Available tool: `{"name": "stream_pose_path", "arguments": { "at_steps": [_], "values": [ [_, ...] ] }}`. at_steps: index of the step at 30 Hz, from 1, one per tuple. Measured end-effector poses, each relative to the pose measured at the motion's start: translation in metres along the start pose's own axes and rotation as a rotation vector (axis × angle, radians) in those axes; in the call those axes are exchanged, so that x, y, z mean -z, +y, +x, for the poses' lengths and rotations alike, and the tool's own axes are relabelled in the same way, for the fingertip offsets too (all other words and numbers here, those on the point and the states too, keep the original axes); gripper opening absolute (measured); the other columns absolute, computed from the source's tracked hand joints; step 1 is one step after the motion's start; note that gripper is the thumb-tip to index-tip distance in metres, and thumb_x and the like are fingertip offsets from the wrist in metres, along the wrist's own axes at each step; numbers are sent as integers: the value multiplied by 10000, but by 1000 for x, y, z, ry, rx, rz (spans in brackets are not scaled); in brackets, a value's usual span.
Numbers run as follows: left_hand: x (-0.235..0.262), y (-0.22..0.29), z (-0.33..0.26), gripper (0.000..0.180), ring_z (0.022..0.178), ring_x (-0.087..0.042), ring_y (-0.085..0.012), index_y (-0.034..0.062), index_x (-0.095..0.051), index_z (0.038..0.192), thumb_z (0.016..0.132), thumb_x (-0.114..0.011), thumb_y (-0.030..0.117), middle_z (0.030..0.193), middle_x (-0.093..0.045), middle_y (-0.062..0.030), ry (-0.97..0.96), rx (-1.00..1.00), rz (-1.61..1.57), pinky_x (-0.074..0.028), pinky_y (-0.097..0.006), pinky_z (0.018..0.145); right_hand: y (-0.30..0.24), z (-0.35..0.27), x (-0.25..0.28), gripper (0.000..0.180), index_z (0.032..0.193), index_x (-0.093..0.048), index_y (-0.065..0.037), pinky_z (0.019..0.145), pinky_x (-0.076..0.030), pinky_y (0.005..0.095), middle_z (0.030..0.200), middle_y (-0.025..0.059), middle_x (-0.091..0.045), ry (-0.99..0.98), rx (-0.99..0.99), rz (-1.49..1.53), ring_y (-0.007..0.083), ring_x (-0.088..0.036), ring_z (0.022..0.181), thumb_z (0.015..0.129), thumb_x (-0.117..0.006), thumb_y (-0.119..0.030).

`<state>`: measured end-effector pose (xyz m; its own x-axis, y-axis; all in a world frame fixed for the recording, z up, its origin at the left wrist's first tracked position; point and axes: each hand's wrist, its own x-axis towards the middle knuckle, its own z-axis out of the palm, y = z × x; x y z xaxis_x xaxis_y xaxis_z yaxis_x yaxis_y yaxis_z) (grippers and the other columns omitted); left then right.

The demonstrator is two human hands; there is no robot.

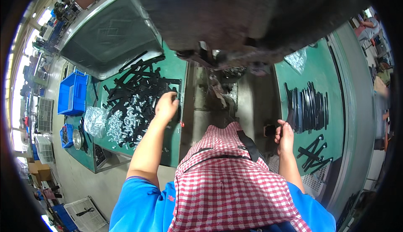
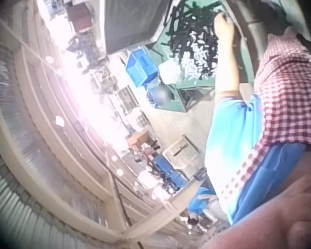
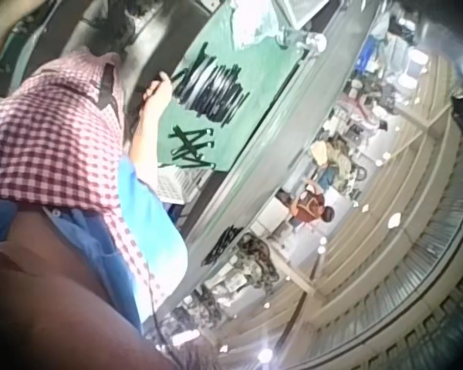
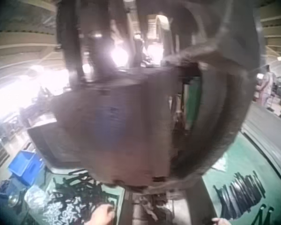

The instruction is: The person repeatedly picks black plastic components and small metallic fasteners from a green workbench, inserts them into a press-like machine, and removes the assembled units. The person stacks the finished assemblies on the right side of the table.

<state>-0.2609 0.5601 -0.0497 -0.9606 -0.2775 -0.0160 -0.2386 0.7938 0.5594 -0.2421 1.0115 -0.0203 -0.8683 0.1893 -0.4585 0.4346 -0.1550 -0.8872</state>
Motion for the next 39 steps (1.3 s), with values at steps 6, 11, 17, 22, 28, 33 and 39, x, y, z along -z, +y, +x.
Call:
{"name": "stream_pose_path", "arguments": {
  "at_steps": [6,11,17,22,28,33,39],
  "values": [
    [16,-48,64,421,1085,-494,-313,77,-574,1121,705,-638,73,1144,-551,-110,103,-219,323,-412,-376,930,-14,-11,-73,298,1060,-530,-24,408,-228,199,603,-32,-396,-256,68,-79,47,-312,461,970,-394,-273],
    [-7,-49,108,227,1044,-506,-295,73,-609,978,779,-500,79,1071,-579,-105,-140,-146,653,-429,-393,861,-24,-39,-103,370,1058,-509,40,420,-280,212,619,1,-448,-347,98,21,62,-356,474,979,-373,-295],
    [34,-45,127,117,904,-587,-315,34,-562,861,799,-491,104,839,-632,-160,-80,-277,614,-454,-414,784,-28,-52,-97,302,1029,-519,50,472,-388,222,655,43,-525,-343,106,-271,88,-459,513,974,-365,-204],
    [89,-6,105,226,904,-578,-383,-10,-547,1053,890,-504,141,975,-592,-221,309,-252,-97,-468,-422,779,-37,-46,-112,266,986,-545,44,540,-422,235,682,62,-589,-348,181,-281,95,-501,557,959,-389,-170],
    [100,117,40,333,777,-595,-355,53,-576,1110,780,-605,88,875,-609,-168,-46,-727,51,-491,-411,656,-71,-35,-153,268,963,-598,31,577,-410,232,642,56,-615,-477,257,-294,80,-507,585,948,-426,-174],
    [108,164,30,313,742,-569,-343,42,-602,1035,725,-646,59,832,-582,-148,133,-773,124,-465,-421,628,-83,-40,-168,256,965,-597,25,576,-410,224,644,48,-611,-552,291,-182,79,-519,584,946,-435,-172],
    [96,167,30,340,785,-582,-331,41,-577,1075,741,-638,65,878,-591,-137,78,-864,109,-476,-407,656,-93,-47,-165,256,950,-597,19,558,-404,223,642,39,-603,-601,267,-154,81,-526,578,946,-429,-174]
  ]
}}
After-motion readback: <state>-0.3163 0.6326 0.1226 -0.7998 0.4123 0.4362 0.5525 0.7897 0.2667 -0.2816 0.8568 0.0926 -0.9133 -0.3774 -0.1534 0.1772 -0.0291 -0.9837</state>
